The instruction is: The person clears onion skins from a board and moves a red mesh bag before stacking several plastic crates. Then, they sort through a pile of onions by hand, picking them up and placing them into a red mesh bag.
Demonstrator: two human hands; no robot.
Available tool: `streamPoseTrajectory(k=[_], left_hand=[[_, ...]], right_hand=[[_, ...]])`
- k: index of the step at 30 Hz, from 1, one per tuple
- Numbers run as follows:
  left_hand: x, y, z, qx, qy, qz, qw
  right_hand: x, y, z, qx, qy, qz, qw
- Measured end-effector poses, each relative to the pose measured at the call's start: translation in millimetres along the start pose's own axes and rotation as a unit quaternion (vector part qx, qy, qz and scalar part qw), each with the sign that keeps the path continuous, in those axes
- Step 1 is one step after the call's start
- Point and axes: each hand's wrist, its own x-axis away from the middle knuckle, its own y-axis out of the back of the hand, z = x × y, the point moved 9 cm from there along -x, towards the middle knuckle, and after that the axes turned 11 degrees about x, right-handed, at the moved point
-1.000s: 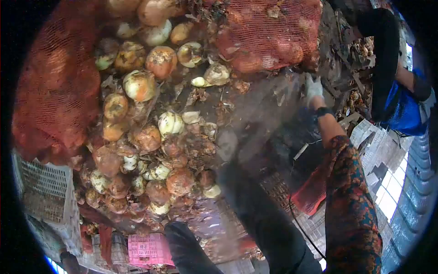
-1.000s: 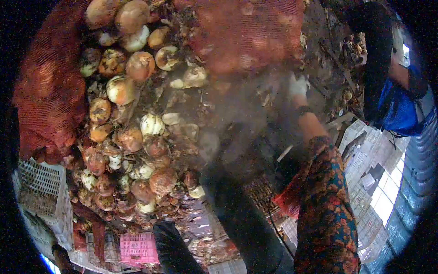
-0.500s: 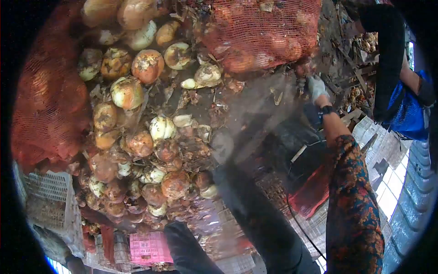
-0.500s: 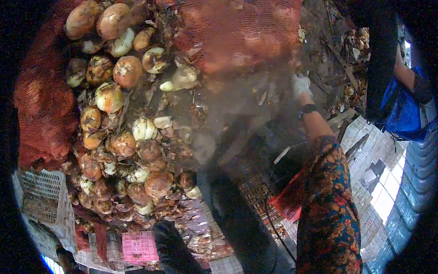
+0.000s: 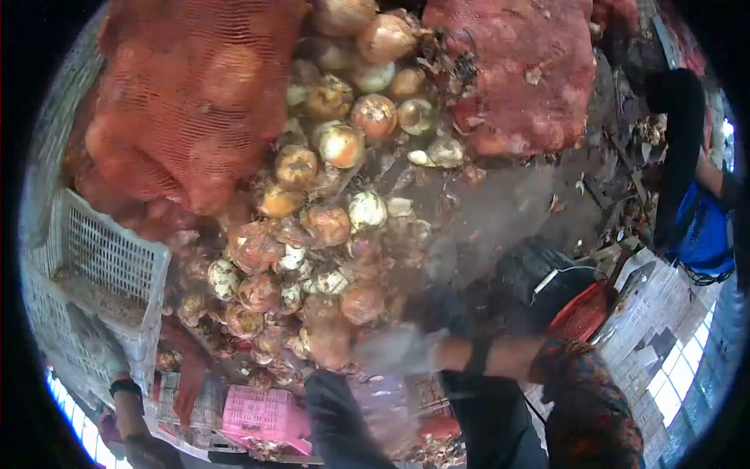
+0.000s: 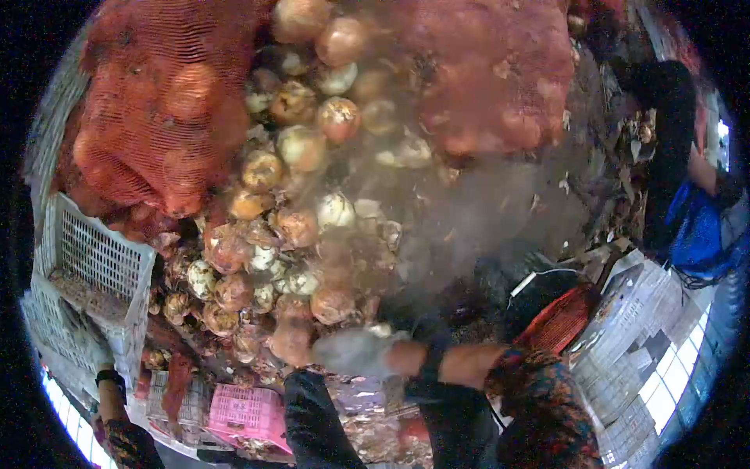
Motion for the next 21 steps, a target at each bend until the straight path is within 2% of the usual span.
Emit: streamPoseTrajectory(k=[1,3,5,6,7,8,9,10,11,13,15,16,17,18,20,21], left_hand=[[3,-3,5,-0.013,0.0,-0.007,1.0],[3,-3,15,-0.045,-0.005,-0.014,0.999],[-1,4,-5,-0.037,-0.008,-0.029,0.999],[0,3,-4,-0.029,-0.016,-0.041,0.999],[1,3,-3,-0.022,-0.025,-0.052,0.998],[-2,7,-15,-0.017,-0.03,-0.049,0.998],[-1,7,-14,-0.027,-0.029,-0.048,0.998],[-2,7,-12,-0.037,-0.031,-0.044,0.998],[-2,6,-12,-0.046,-0.035,-0.039,0.998],[-1,7,-13,-0.057,-0.021,-0.032,0.998],[1,6,-11,-0.062,-0.029,-0.034,0.997],[0,6,-14,-0.058,-0.022,-0.024,0.998],[-1,6,-15,-0.054,-0.016,-0.023,0.998],[-1,5,-17,-0.051,-0.01,-0.022,0.998],[-5,6,-20,-0.043,-0.008,-0.02,0.999],[-7,7,-21,-0.039,-0.01,-0.022,0.999]], right_hand=[[-25,-28,18,-0.028,-0.036,0.214,0.976],[-56,6,51,0.114,0.028,0.111,0.987],[-102,100,-11,0.113,-0.145,-0.002,0.983],[-99,156,-31,0.129,-0.14,-0.208,0.959],[-91,210,-43,0.048,-0.186,-0.306,0.932],[-104,252,-81,0.201,-0.291,-0.294,0.888],[-97,300,-92,0.141,-0.255,-0.418,0.861],[-100,336,-105,0.126,-0.284,-0.4,0.863],[-96,373,-123,0.121,-0.259,-0.506,0.814],[-115,423,-156,0.08,-0.187,-0.489,0.848],[-146,435,-145,-0.046,-0.239,-0.385,0.89],[-166,435,-175,-0.014,-0.272,-0.278,0.921],[-176,441,-194,0.186,-0.282,-0.268,0.902],[-184,441,-215,0.319,-0.228,-0.207,0.896],[-182,435,-216,0.275,-0.229,-0.163,0.919],[-180,424,-185,0.098,-0.279,-0.181,0.938]])
